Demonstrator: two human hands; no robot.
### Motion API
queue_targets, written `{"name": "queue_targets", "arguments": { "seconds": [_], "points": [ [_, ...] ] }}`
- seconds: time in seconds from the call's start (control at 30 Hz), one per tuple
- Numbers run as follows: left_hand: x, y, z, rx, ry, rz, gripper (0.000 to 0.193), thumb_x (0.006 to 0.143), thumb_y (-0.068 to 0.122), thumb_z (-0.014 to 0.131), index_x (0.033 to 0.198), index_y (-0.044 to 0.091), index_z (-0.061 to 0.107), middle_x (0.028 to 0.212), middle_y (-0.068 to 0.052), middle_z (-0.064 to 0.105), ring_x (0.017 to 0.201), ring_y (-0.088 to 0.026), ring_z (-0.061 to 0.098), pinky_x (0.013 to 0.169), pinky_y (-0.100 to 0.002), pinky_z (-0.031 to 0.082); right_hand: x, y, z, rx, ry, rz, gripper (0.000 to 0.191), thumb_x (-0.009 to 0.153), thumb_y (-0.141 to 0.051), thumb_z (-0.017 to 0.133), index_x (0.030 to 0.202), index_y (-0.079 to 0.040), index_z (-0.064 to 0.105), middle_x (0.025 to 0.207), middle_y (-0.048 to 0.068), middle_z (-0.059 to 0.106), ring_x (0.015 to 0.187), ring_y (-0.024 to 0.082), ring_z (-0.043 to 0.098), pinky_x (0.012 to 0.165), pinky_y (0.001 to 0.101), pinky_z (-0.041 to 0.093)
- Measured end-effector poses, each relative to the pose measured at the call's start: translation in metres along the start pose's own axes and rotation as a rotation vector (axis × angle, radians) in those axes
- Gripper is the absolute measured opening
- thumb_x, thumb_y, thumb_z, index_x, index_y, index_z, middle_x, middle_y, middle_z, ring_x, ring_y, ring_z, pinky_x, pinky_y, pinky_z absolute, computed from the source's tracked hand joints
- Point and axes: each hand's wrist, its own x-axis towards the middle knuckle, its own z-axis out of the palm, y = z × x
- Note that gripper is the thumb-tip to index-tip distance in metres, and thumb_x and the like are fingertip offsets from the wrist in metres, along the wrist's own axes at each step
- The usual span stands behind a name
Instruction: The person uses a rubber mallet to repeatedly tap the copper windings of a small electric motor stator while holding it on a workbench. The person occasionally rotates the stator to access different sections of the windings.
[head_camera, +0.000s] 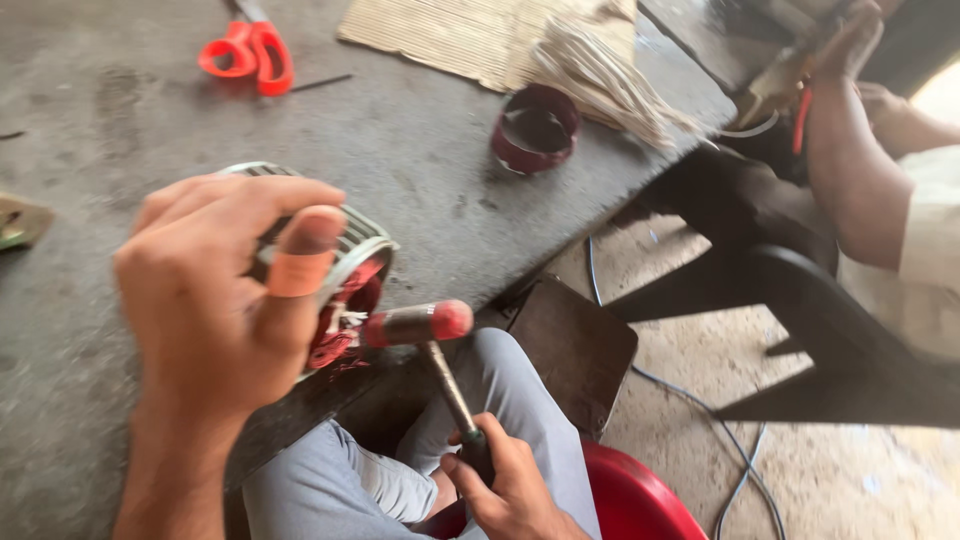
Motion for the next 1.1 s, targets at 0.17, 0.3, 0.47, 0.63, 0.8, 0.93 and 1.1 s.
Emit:
{"name": "queue_targets", "arguments": {
  "seconds": [0.17, 0.3, 0.47, 0.63, 0.8, 0.93, 1.1],
  "points": [
    [-0.002, 0.004, 0.0, 0.02, -0.026, -0.019, 0.044, 0.115, 0.042, 0.053, 0.099, 0.007, 0.074, 0.093, -0.007, 0.073, 0.095, -0.026, 0.071, 0.097, -0.038, 0.049, 0.002, -0.011, -0.004, 0.04, -0.064, 0.173, 0.021, 0.093, -0.009, 0.072, 0.108, -0.002, 0.059, 0.069, 0.005, 0.067, 0.064, 0.009, 0.062, 0.059, 0.0281, 0.049],
    [-0.005, 0.004, 0.0, 0.009, -0.012, -0.043, 0.046, 0.116, 0.044, 0.051, 0.101, 0.008, 0.074, 0.095, -0.006, 0.073, 0.095, -0.025, 0.071, 0.099, -0.037, 0.049, 0.003, -0.013, -0.006, 0.067, -0.105, 0.218, 0.022, 0.094, -0.011, 0.07, 0.111, -0.004, 0.06, 0.064, 0.003, 0.058, 0.06, 0.009, 0.053, 0.056, 0.0275, 0.043],
    [-0.013, 0.001, -0.004, -0.064, 0.042, -0.032, 0.051, 0.12, 0.047, 0.047, 0.102, 0.008, 0.074, 0.096, -0.006, 0.074, 0.097, -0.023, 0.072, 0.102, -0.035, 0.049, 0.007, 0.007, -0.001, 0.162, -0.07, 0.211, 0.02, 0.09, -0.008, 0.071, 0.107, -0.004, 0.061, 0.072, -0.003, 0.059, 0.065, 0.006, 0.052, 0.056, 0.0266, 0.045],
    [-0.025, -0.011, -0.008, -0.095, 0.117, -0.011, 0.046, 0.118, 0.044, 0.045, 0.103, 0.009, 0.072, 0.097, -0.005, 0.075, 0.097, -0.022, 0.073, 0.102, -0.034, 0.049, 0.01, 0.032, 0.01, 0.046, 0.036, 0.144, 0.018, 0.084, -0.007, 0.076, 0.094, -0.003, 0.06, 0.07, -0.003, 0.058, 0.062, 0.006, 0.05, 0.054, 0.0262, 0.045],
    [-0.033, -0.017, -0.009, -0.128, 0.155, -0.005, 0.041, 0.116, 0.043, 0.048, 0.108, 0.01, 0.072, 0.102, -0.004, 0.075, 0.096, -0.02, 0.073, 0.103, -0.034, 0.05, 0.012, 0.04, 0.006, 0.058, 0.035, 0.278, 0.026, 0.086, -0.012, 0.08, 0.082, -0.003, 0.056, 0.057, -0.001, 0.046, 0.048, 0.008, 0.042, 0.043, 0.0278, 0.033],
    [-0.037, -0.017, -0.011, -0.14, 0.185, 0.001, 0.041, 0.118, 0.043, 0.049, 0.11, 0.01, 0.072, 0.103, -0.004, 0.075, 0.1, -0.02, 0.072, 0.106, -0.033, 0.049, 0.01, 0.04, -0.013, 0.212, -0.083, 0.32, 0.026, 0.087, -0.018, 0.073, 0.076, -0.006, 0.053, 0.046, 0.001, 0.052, 0.035, 0.01, 0.047, 0.034, 0.0278, 0.035],
    [-0.043, -0.022, -0.012, -0.133, 0.182, 0.013, 0.042, 0.118, 0.044, 0.048, 0.111, 0.01, 0.072, 0.102, -0.003, 0.075, 0.1, -0.018, 0.072, 0.107, -0.033, 0.049, 0.005, 0.037, -0.025, 0.738, -0.506, 0.228, 0.047, 0.097, -0.037, 0.073, 0.075, -0.004, 0.048, 0.054, 0.003, 0.049, 0.043, 0.013, 0.05, 0.04, 0.0274, 0.04]
  ]
}}
